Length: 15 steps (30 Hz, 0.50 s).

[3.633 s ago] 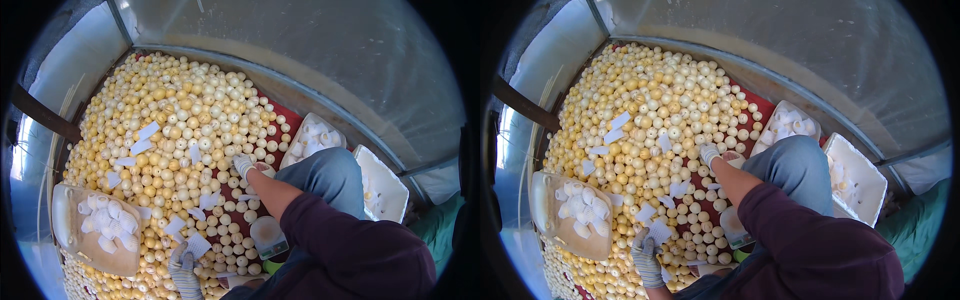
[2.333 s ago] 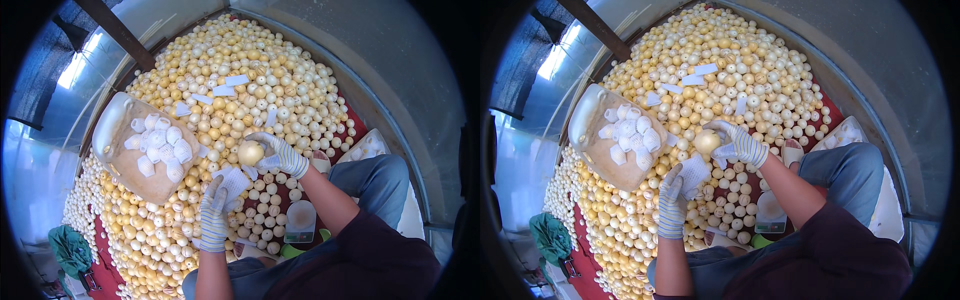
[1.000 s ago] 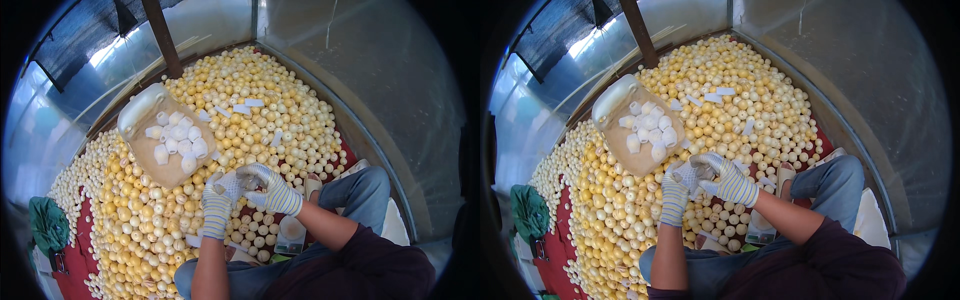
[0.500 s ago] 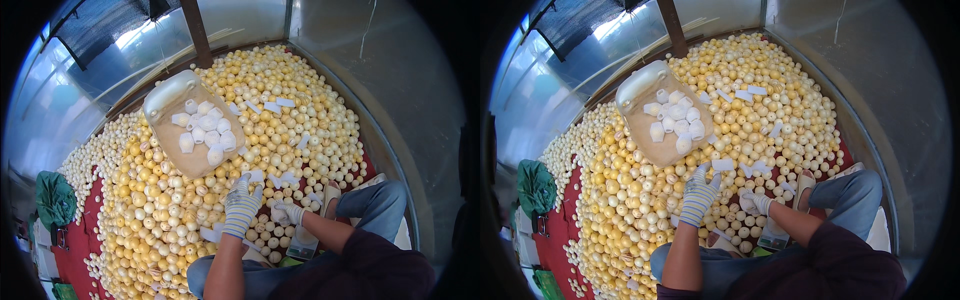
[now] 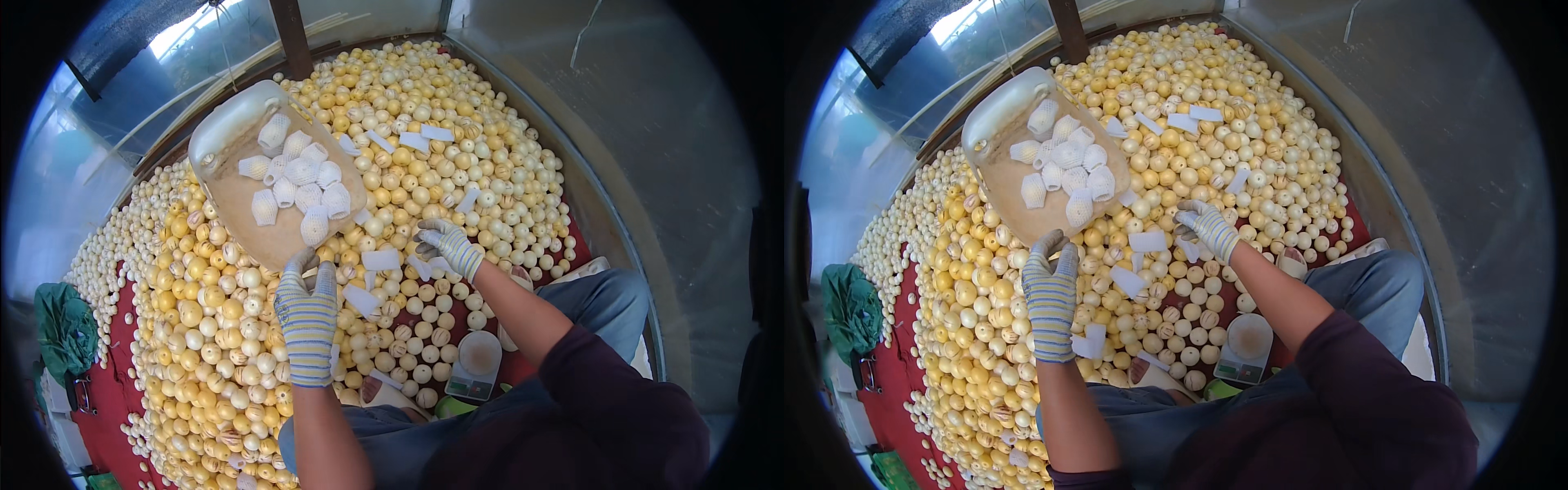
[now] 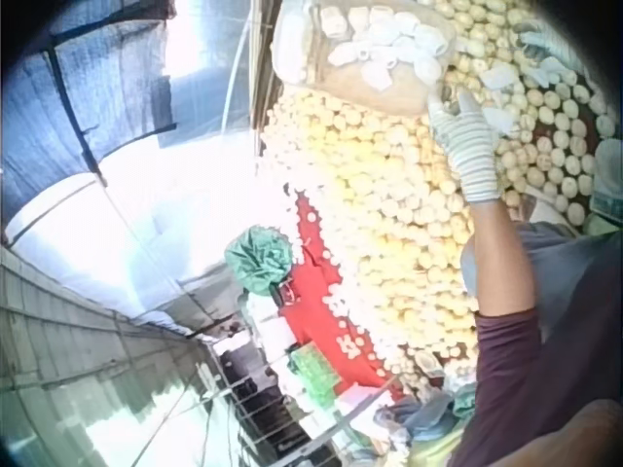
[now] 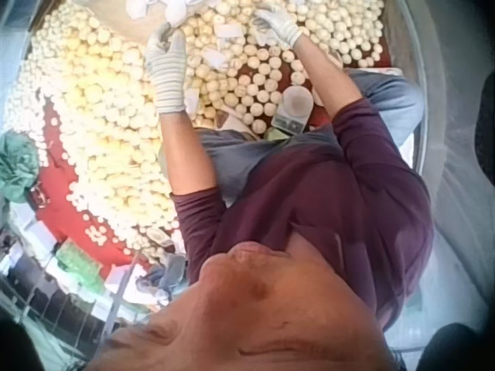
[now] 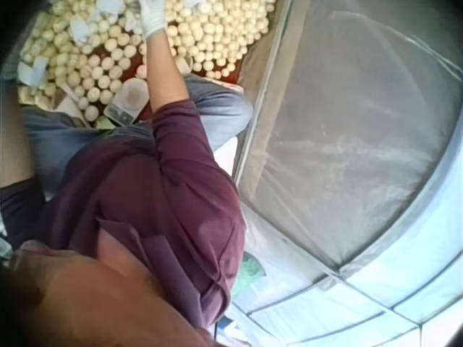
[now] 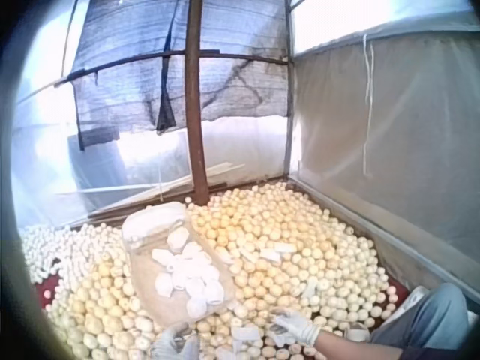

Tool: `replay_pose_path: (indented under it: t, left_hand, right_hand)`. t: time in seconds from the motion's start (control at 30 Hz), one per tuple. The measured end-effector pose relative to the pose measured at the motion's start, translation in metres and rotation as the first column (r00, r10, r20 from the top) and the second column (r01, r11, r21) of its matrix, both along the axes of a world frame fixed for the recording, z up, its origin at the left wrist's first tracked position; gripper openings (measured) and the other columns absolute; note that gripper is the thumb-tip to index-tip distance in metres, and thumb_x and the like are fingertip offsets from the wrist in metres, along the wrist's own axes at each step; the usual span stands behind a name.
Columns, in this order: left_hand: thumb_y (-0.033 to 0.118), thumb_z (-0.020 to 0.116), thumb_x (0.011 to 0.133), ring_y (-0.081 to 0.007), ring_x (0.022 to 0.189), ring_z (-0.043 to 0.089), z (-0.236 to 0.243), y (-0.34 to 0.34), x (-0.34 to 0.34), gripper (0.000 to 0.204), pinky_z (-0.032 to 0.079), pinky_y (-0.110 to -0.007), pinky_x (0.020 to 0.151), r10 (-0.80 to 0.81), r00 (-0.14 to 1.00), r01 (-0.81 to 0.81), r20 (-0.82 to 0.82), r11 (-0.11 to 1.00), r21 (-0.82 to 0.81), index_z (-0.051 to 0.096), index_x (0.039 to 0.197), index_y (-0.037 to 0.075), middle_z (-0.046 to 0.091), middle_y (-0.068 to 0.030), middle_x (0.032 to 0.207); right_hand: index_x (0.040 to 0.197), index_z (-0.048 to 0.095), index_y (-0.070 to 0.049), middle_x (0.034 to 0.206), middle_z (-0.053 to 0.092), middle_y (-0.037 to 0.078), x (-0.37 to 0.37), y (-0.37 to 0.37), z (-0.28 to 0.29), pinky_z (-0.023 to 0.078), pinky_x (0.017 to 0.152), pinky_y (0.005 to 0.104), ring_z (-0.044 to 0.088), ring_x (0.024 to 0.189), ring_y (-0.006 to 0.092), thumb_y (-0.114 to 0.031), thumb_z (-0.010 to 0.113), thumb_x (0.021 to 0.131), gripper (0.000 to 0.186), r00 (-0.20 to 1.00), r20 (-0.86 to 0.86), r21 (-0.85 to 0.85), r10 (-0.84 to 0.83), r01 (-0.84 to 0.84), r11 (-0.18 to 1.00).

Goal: The person sits on the floor and repeatedly picks up small yellow melons from a large pile, wraps each one in a white foam net, and places it into a white styrofoam box. The process is repeated continuously throughout the clip.

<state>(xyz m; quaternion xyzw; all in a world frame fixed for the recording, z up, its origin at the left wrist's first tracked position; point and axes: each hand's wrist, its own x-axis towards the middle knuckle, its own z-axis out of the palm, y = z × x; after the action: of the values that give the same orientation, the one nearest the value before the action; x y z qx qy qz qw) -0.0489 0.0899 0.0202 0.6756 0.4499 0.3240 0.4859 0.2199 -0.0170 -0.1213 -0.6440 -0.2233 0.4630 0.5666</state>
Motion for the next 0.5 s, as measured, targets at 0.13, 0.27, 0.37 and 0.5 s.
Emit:
replay_pose_path:
  t: [0.13, 0.27, 0.37, 0.5]
  left_hand:
    - [0.008, 0.063, 0.091, -0.0099, 0.078, 0.059, 0.007, -0.011, 0.005, 0.033, 0.051, -0.022, 0.068, -0.016, 1.0, 0.015, 0.023, 0.999, 0.05, 0.059, 0.121, -0.005, 0.066, -0.0105, 0.099]
    - [0.007, 0.063, 0.09, -0.0093, 0.078, 0.059, 0.005, -0.018, 0.001, 0.032, 0.05, -0.022, 0.068, -0.029, 0.998, 0.033, -0.06, 0.997, 0.067, 0.06, 0.12, -0.004, 0.067, -0.0091, 0.099]
    - [0.007, 0.062, 0.091, -0.0089, 0.079, 0.059, 0.001, -0.02, 0.009, 0.033, 0.05, -0.022, 0.069, -0.076, 0.995, 0.079, -0.061, 0.996, 0.041, 0.059, 0.121, -0.004, 0.067, -0.009, 0.099]
    - [0.007, 0.061, 0.091, -0.009, 0.081, 0.059, -0.004, -0.022, 0.018, 0.033, 0.05, -0.022, 0.071, -0.117, 0.988, 0.116, -0.106, 0.993, -0.013, 0.058, 0.123, -0.004, 0.066, -0.009, 0.102]
  right_hand:
    - [0.125, 0.054, 0.002, 0.105, 0.066, 0.015, 0.038, -0.085, -0.107, 0.054, 0.083, 0.0346, 0.066, 0.092, 0.025, -0.021, 0.065, 0.085, 0.048, 0.948, 0.317, -0.471, 0.02, 0.14, 0.871]
    - [0.13, 0.051, -0.004, 0.125, 0.058, 0.019, 0.014, -0.108, -0.12, 0.046, 0.099, 0.0394, 0.057, 0.115, 0.0314, -0.022, 0.064, 0.085, 0.05, 0.806, 0.536, -0.671, 0.249, 0.227, 0.706]
    - [0.142, 0.037, -0.005, 0.145, 0.039, 0.02, 0.017, -0.111, -0.135, 0.034, 0.11, 0.0412, 0.039, 0.135, 0.0323, -0.025, 0.061, 0.088, 0.062, 0.664, 0.627, -0.687, 0.407, 0.225, 0.691]
    - [0.142, 0.039, -0.006, 0.141, 0.041, 0.02, 0.016, -0.068, -0.126, 0.036, 0.107, 0.0437, 0.041, 0.13, 0.035, -0.028, 0.07, 0.081, 0.073, 0.611, 0.627, -0.712, 0.483, 0.198, 0.674]
